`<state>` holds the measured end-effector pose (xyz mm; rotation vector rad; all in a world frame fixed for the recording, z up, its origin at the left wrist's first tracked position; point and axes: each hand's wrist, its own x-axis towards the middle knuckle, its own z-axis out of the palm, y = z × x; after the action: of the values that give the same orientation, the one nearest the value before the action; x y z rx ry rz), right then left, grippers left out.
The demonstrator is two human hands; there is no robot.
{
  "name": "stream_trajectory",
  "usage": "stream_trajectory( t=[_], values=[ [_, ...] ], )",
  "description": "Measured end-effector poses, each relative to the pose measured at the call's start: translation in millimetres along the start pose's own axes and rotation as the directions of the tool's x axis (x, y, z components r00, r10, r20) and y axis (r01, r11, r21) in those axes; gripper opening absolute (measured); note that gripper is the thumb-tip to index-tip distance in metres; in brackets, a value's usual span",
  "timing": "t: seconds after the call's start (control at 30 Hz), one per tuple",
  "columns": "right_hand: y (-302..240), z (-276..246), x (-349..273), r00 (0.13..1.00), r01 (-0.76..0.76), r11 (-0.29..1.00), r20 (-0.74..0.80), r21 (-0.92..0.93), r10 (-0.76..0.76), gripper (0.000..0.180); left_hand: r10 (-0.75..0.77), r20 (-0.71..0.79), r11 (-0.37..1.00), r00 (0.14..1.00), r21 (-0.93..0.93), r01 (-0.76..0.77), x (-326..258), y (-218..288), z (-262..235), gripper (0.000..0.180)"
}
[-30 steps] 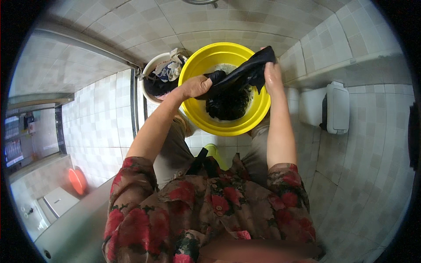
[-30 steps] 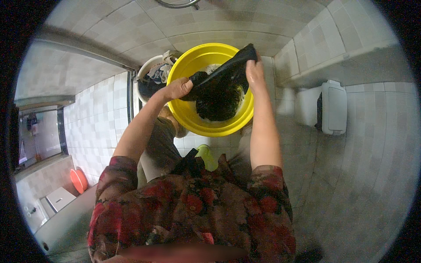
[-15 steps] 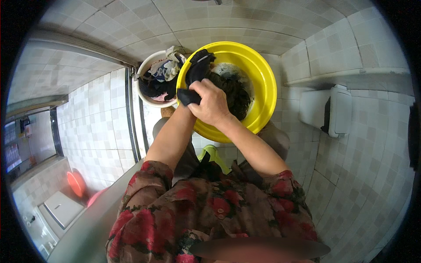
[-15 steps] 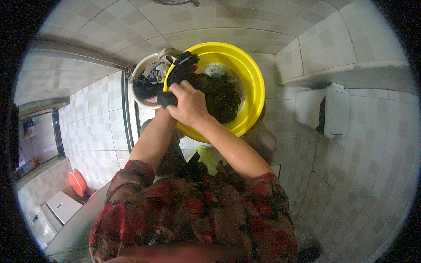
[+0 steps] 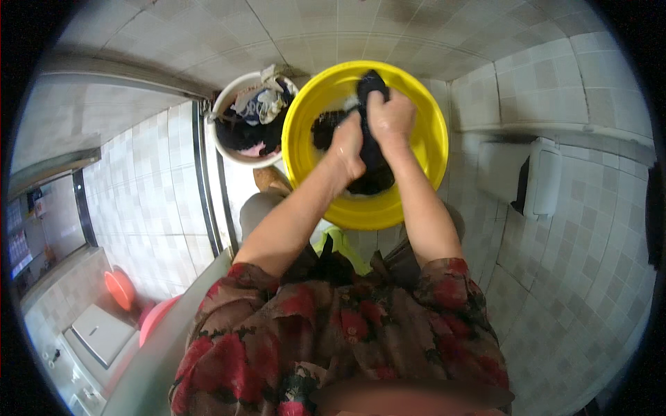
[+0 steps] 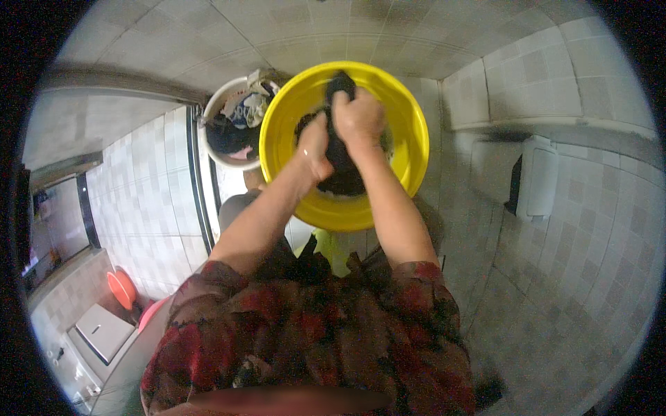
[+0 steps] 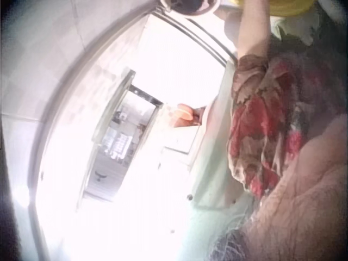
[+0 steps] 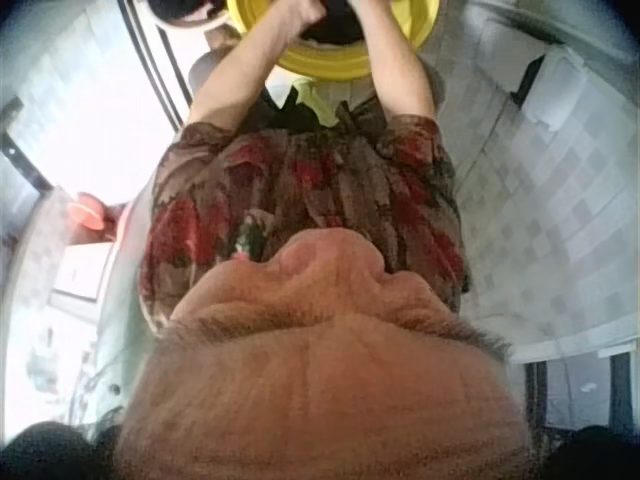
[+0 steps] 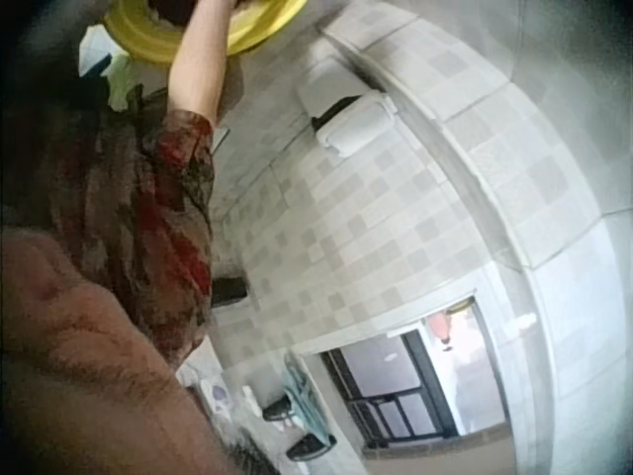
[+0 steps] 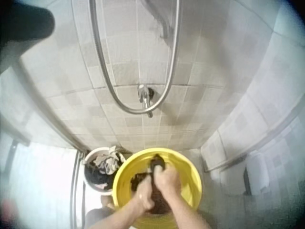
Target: Washing dark colored clothes by hand in a yellow basin with soapy water.
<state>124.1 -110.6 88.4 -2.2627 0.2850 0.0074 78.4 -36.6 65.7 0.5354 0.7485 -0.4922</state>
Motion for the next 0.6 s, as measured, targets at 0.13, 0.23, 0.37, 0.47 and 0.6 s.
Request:
stream_trajectory(
  t=[0.13,0.23,0.37,0.47,0.6],
  values=[
    [-2,23,-25,0.978,0.201,0.978,-0.043,-0.049,-0.203,0.030,-0.001,-0.047,0.995,0.999,0.096,0.006,15,19,-29,0.036],
    [-16,39,-58,0.905,0.419,0.907,0.060,0.043,-0.421,0.029,0.183,0.804,0.931,0.565,-0.327,0.164,44,26,-85,0.043],
    [23,18,15,0.999,0.006,0.987,0.041,-0.158,0.001,0.036,0.022,0.029,0.997,0.999,0.068,-0.024,-15,11,1,0.076],
    [14,-2,9,0.985,0.164,0.981,-0.030,-0.105,-0.168,0.041,-0.019,0.123,0.966,0.992,0.258,-0.013,-42,26,9,0.063],
    [9,-19,17,0.997,0.062,0.992,0.041,0.106,-0.067,0.042,0.179,0.298,0.821,0.938,0.480,-0.309,-32,52,-17,0.042]
  ],
)
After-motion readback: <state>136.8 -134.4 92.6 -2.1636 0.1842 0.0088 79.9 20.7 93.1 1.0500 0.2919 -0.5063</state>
